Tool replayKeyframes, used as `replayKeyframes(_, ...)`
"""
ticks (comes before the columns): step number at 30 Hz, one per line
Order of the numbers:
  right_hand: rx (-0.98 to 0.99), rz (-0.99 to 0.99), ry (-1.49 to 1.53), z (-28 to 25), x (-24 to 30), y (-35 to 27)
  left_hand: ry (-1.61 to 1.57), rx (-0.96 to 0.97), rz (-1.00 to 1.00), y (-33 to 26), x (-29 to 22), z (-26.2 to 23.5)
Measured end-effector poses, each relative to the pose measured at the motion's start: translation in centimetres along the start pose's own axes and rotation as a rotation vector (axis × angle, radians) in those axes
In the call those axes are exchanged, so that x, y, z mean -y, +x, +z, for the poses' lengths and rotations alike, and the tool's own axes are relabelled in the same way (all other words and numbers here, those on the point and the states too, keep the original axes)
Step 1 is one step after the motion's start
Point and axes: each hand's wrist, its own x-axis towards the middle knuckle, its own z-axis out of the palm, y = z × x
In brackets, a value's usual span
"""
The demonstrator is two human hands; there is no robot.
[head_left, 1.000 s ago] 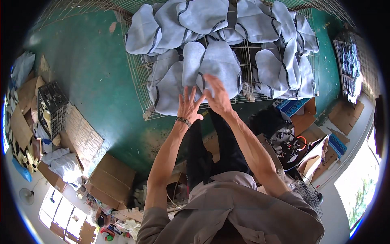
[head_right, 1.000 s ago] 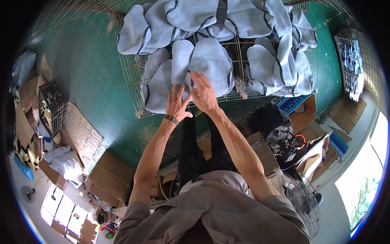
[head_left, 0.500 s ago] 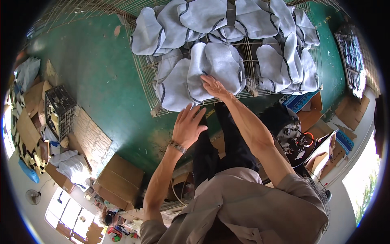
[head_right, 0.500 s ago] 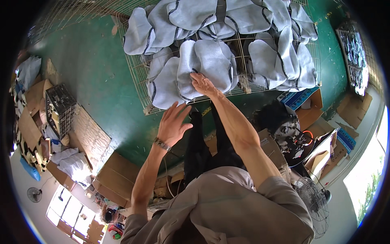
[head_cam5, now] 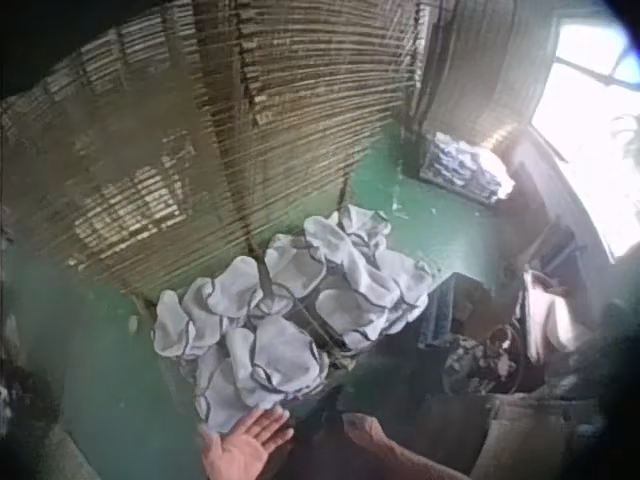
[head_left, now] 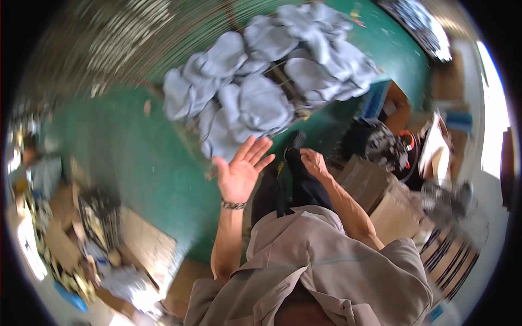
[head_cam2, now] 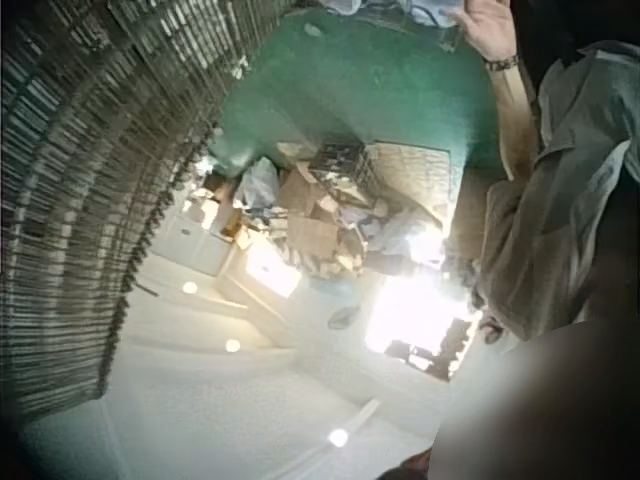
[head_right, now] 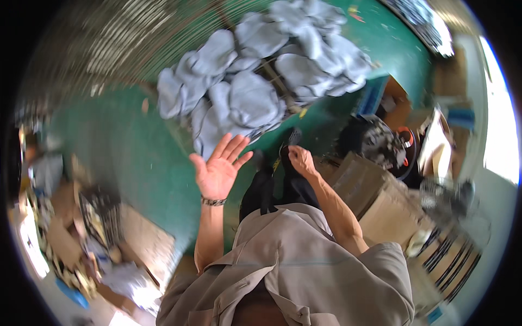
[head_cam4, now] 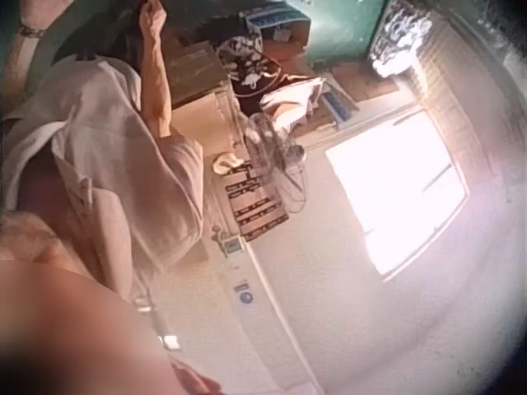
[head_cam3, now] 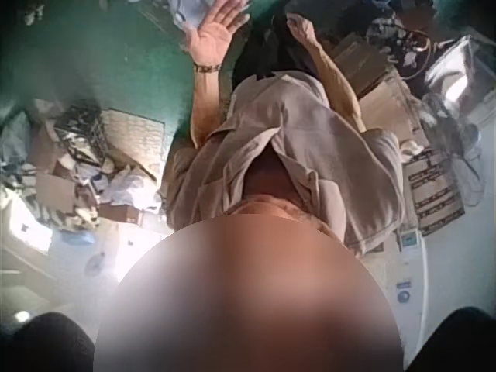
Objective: Applying adhesive and organizing foam pieces for shoe or garment assembly at a factory workbench.
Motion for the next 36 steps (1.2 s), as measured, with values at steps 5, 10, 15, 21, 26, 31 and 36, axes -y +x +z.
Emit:
replayKeyframes(5, -0.259, 0.335, 0.024, -2.7, -5.8, -9.9, 0.065, 0.066, -0.183, 2.0, 1.7, 3.0)
replayKeyframes(10, -0.545, 0.529, 0.202, -8.0, -10.0, -17.5, 0.152, 0.174, -0.460, 8.7, 9.1, 6.9)
replayKeyframes(15, -0.829, 0.637, 0.308, -12.1, -14.4, -22.9, 0.171, 0.308, -0.711, 15.5, 21.1, 12.7)
replayKeyframes(21, -1.065, 0.719, 0.444, -17.2, -16.9, -25.7, 0.218, 0.418, -0.917, 19.4, 33.5, 19.8)
replayKeyframes(26, -1.163, 0.815, 0.544, -19.3, -17.5, -26.8, 0.243, 0.457, -1.126, 22.2, 42.1, 20.4)
replayKeyframes(31, -0.829, 0.902, 0.529, -23.0, -16.9, -22.3, 0.253, 0.295, -1.162, 28.5, 44.9, 14.1)
replayKeyframes(36, -0.752, 0.872, 0.587, -29.2, -19.4, -15.7, 0.584, 0.217, -1.234, 38.6, 51.1, 8.1)
